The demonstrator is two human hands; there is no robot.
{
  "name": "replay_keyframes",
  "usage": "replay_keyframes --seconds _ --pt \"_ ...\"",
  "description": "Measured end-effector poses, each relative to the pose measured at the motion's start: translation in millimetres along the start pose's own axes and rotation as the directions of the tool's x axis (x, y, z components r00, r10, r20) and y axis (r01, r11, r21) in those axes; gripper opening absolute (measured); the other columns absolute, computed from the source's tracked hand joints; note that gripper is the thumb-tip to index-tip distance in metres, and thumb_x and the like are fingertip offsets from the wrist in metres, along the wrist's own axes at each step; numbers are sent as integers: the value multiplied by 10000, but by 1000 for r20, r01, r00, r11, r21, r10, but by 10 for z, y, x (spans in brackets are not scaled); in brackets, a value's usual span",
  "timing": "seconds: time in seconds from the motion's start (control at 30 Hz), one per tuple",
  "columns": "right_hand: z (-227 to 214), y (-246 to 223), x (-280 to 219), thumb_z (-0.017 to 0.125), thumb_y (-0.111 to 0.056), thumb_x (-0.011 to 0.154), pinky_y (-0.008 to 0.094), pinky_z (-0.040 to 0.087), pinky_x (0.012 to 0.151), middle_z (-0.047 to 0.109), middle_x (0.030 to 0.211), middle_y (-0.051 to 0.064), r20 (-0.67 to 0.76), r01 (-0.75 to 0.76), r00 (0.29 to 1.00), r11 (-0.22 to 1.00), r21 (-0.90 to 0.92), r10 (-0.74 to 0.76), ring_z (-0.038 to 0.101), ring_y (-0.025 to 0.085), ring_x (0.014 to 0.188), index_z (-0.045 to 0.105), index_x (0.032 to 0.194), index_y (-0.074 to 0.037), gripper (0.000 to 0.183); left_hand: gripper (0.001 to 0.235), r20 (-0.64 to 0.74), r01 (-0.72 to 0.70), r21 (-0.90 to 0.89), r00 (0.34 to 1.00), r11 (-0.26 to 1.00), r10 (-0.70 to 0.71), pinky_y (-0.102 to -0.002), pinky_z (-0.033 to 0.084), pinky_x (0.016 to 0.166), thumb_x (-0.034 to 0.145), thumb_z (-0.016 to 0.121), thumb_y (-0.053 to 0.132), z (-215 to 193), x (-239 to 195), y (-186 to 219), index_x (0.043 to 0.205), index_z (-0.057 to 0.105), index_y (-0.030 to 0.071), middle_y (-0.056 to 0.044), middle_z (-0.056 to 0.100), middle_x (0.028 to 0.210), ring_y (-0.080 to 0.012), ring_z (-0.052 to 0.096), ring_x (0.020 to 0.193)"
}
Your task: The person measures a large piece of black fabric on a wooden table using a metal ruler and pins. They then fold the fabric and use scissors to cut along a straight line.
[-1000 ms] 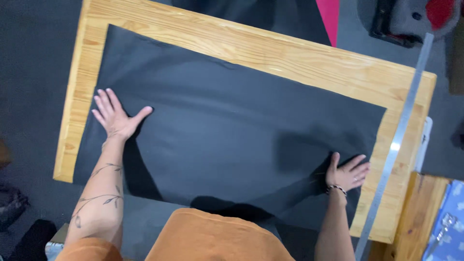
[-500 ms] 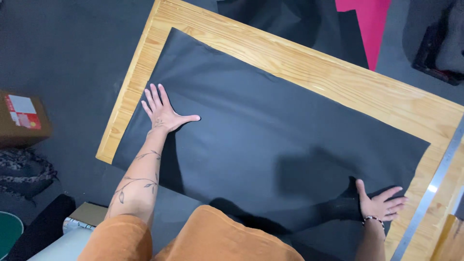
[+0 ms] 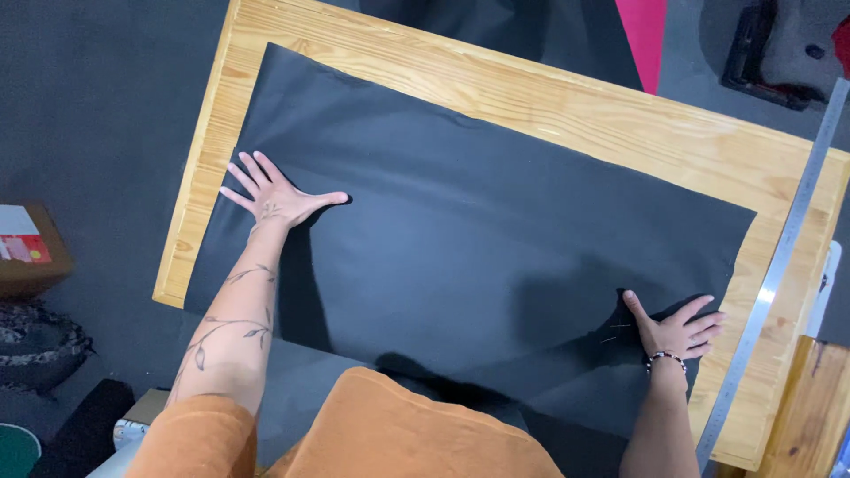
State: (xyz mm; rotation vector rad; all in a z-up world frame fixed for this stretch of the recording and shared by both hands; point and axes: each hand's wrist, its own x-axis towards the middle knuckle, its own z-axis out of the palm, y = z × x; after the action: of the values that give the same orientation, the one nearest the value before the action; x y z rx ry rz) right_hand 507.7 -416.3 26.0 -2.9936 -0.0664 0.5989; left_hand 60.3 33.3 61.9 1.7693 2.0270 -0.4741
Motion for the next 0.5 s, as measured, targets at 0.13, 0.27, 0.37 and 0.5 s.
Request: replay_keyframes --seconds 0.13,0.27,0.37,0.5 --pt "4 6 -5 556 -893 540 595 -15 1263 -112 1702 231 -9 3 1000 1000 4 -3 -111 370 1587 -85 1654 -195 1463 1843 0 23 77 1000 997 -23 -679 -221 1124 309 633 1056 61 81 70 1600 -151 0 -208 -192 1699 -371 -308 1509" --pt "82 112 98 634 -868 618 649 -15 1248 -82 1700 251 -18 30 999 996 81 -29 -42 479 1559 -70 1667 -244 1409 1831 -36 19 65 999 998 -17 -690 -216 1120 332 706 1015 57 2 108 1619 -62 -38 -259 -111 1702 -381 -245 1532" --pt "494 745 610 776 -786 707 661 93 1259 38 1705 242 -202 149 974 964 221 -104 86 522 1552 91 1685 -263 1303 1709 -100 -50 -5 994 999 49 -722 -174 1144 430 756 896 -39 -322 234 1650 1 -32 -281 -74 1704 -409 -184 1549" --pt "478 1132 540 910 -378 843 467 426 1111 596 1369 144 -682 512 683 837 194 -260 556 356 1297 619 1382 -177 645 1469 -164 -122 -145 982 982 97 -740 -139 1199 640 906 467 -277 -819 473 1691 -82 190 -258 -187 1675 -414 -212 1543"
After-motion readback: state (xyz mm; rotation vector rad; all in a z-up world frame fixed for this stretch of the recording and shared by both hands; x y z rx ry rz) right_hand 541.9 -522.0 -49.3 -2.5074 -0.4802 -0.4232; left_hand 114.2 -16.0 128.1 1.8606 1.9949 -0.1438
